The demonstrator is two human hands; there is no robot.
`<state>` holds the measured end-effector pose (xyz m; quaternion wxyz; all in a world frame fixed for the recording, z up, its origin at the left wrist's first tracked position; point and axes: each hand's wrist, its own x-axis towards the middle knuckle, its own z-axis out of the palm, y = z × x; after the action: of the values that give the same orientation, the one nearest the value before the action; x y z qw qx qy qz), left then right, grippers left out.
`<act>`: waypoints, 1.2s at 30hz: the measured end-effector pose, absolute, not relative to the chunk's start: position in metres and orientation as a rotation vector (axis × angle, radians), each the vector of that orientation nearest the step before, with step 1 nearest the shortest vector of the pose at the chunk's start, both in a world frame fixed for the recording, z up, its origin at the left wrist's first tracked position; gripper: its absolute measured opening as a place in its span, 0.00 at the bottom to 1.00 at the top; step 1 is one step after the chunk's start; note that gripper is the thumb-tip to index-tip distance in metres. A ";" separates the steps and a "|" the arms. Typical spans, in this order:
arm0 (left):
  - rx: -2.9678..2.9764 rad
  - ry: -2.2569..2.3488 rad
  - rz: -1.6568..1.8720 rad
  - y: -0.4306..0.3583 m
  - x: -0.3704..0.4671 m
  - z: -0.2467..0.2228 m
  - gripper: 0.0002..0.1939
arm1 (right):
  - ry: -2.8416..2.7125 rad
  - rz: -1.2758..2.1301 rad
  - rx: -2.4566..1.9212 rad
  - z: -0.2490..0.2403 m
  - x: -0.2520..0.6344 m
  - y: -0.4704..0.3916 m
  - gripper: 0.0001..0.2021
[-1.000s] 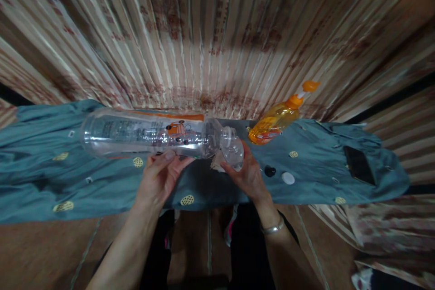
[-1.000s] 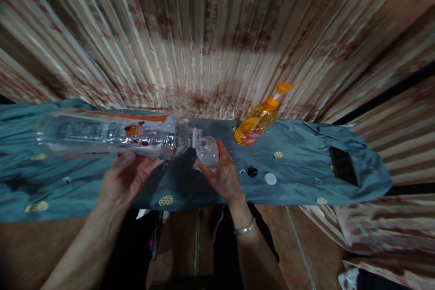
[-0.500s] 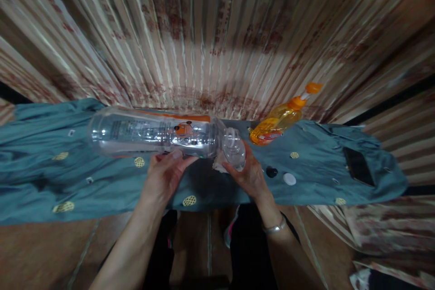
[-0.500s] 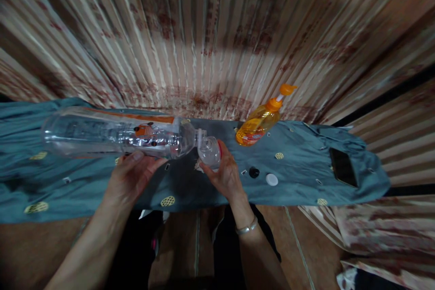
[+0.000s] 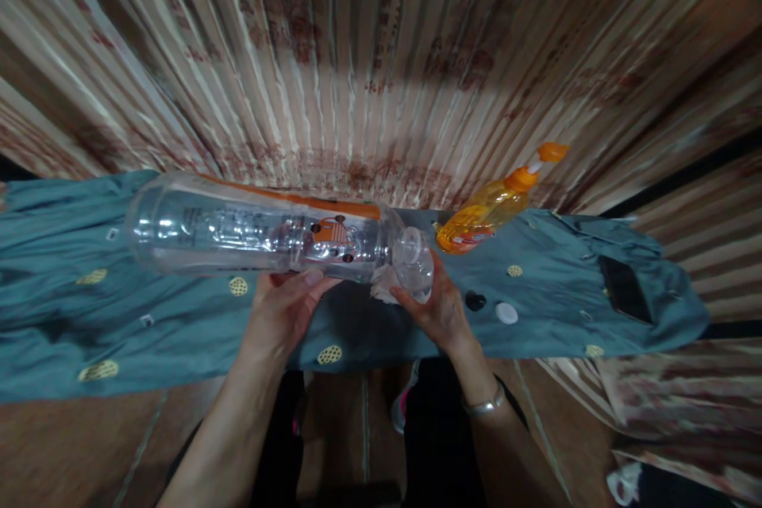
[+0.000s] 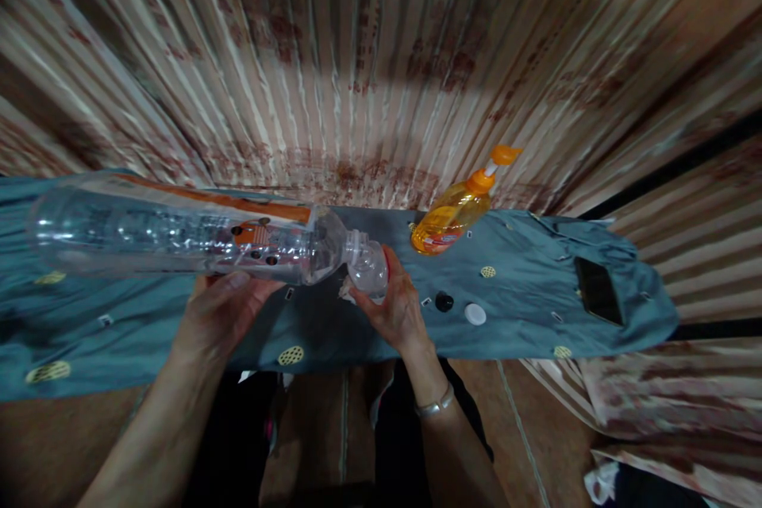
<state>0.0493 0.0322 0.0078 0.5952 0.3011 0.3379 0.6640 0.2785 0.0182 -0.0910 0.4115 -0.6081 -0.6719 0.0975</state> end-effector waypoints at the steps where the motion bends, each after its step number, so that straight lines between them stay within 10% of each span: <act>1: 0.693 0.797 1.548 0.032 0.050 0.010 0.30 | -1.693 0.241 -1.532 -0.091 0.278 0.018 0.43; 36: 0.747 0.790 1.559 0.029 0.050 0.016 0.36 | -1.699 0.263 -1.530 -0.090 0.281 0.018 0.43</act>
<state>0.0501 0.0291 0.0160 0.5813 0.3197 0.3382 0.6674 0.2810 0.0177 -0.0904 0.4079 -0.6070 -0.6740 0.1043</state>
